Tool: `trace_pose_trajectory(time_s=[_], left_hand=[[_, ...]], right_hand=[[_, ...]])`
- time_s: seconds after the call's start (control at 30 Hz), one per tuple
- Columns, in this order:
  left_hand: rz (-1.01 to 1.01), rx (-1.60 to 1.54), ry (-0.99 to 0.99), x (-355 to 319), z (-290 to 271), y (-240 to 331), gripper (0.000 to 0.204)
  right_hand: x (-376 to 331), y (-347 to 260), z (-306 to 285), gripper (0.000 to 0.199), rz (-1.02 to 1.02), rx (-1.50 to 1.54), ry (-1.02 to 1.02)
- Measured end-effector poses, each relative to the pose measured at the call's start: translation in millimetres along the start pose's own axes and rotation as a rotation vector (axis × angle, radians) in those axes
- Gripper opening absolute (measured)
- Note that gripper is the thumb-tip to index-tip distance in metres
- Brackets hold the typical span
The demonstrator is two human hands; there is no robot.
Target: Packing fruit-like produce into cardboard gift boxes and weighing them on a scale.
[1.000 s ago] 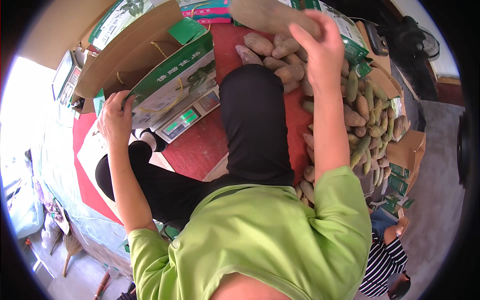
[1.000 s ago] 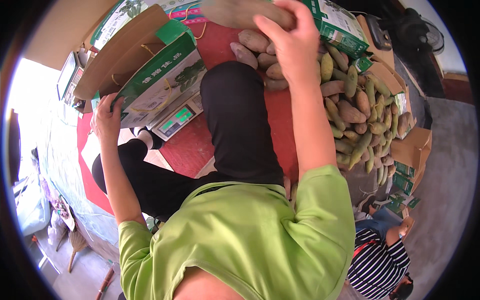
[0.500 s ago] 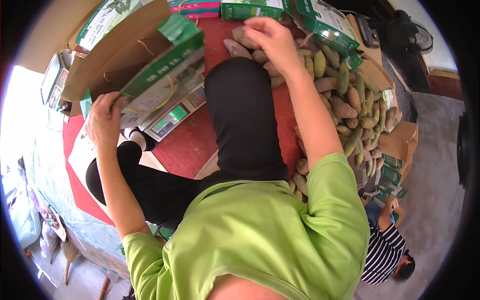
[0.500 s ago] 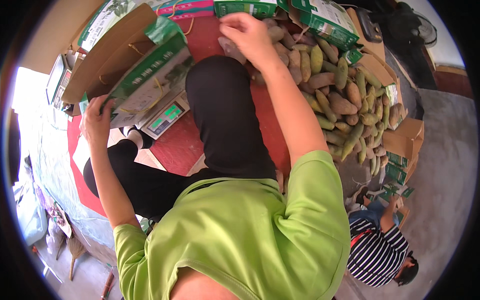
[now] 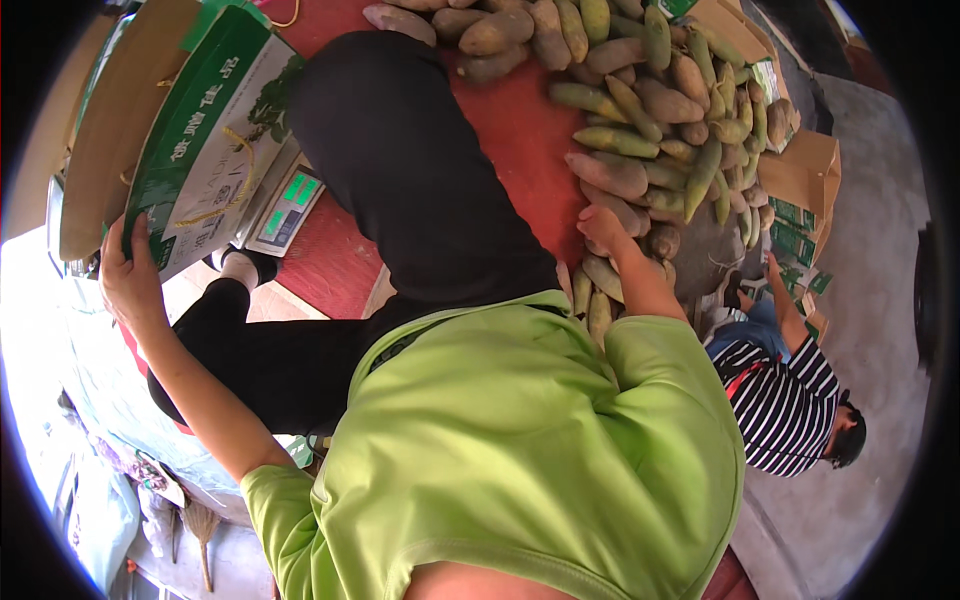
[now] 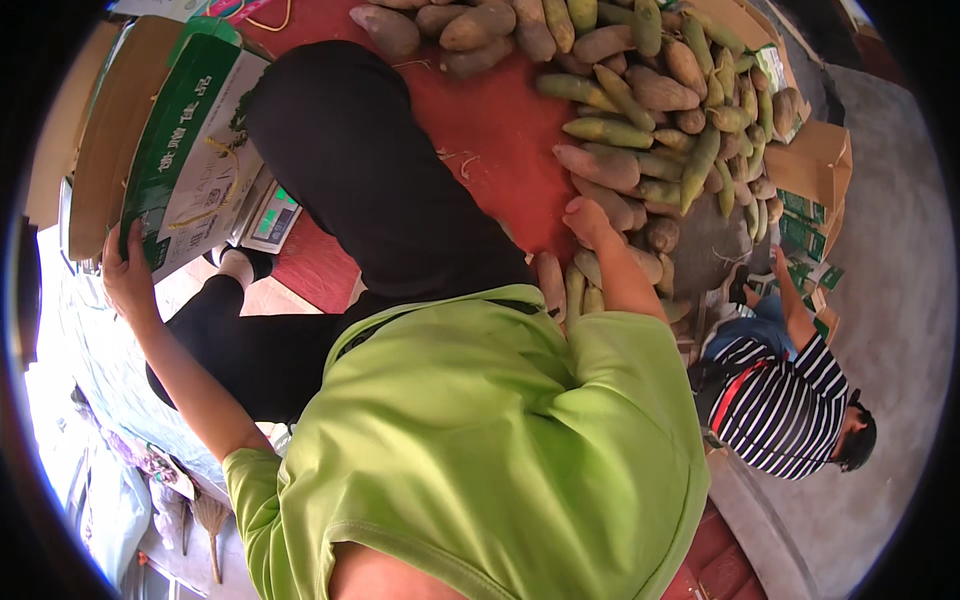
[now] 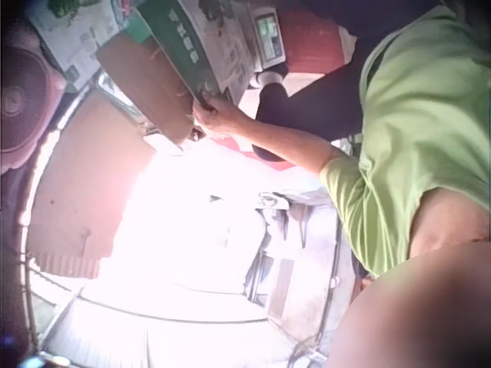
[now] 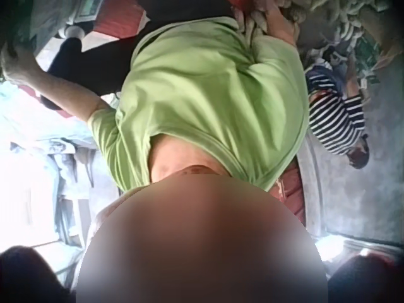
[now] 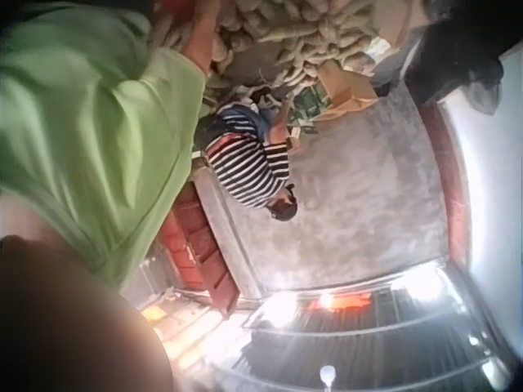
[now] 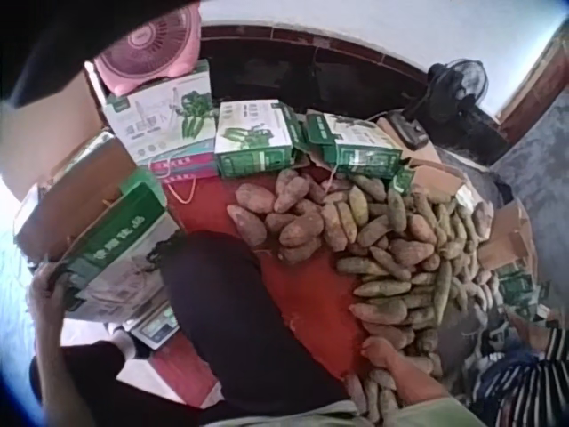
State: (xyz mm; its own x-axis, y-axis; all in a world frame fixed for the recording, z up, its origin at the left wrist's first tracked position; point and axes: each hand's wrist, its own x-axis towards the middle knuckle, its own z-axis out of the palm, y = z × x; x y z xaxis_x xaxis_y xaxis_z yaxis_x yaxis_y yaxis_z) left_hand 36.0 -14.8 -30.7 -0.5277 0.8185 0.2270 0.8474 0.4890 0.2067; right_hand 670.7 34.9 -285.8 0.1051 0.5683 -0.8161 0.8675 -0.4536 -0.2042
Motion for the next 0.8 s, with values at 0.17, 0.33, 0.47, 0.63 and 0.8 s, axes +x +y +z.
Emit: trace_pose_trajectory(time_s=[0.17, 0.33, 0.47, 0.63, 0.8], left_hand=[[0.043, 0.062, 0.07, 5, 12, -14, 0.03], [0.011, 0.125, 0.07, 6, 15, -12, 0.031], [-0.03, 0.158, 0.056, 1, 11, -15, 0.03], [-0.052, 0.095, 0.035, 3, 12, -11, 0.028], [0.018, 0.103, 0.071, 4, 14, -17, 0.029]], right_hand=[[-15, 78, 50, 0.025, -0.085, -0.155, 0.111], [-28, 97, 85, 0.034, -0.016, -0.17, 0.014], [-63, 30, 81, 0.035, -0.091, -0.445, -0.052], [-78, 12, 68, 0.033, -0.095, -0.701, -0.025], [-52, 54, 70, 0.032, -0.161, -1.178, -0.145]])
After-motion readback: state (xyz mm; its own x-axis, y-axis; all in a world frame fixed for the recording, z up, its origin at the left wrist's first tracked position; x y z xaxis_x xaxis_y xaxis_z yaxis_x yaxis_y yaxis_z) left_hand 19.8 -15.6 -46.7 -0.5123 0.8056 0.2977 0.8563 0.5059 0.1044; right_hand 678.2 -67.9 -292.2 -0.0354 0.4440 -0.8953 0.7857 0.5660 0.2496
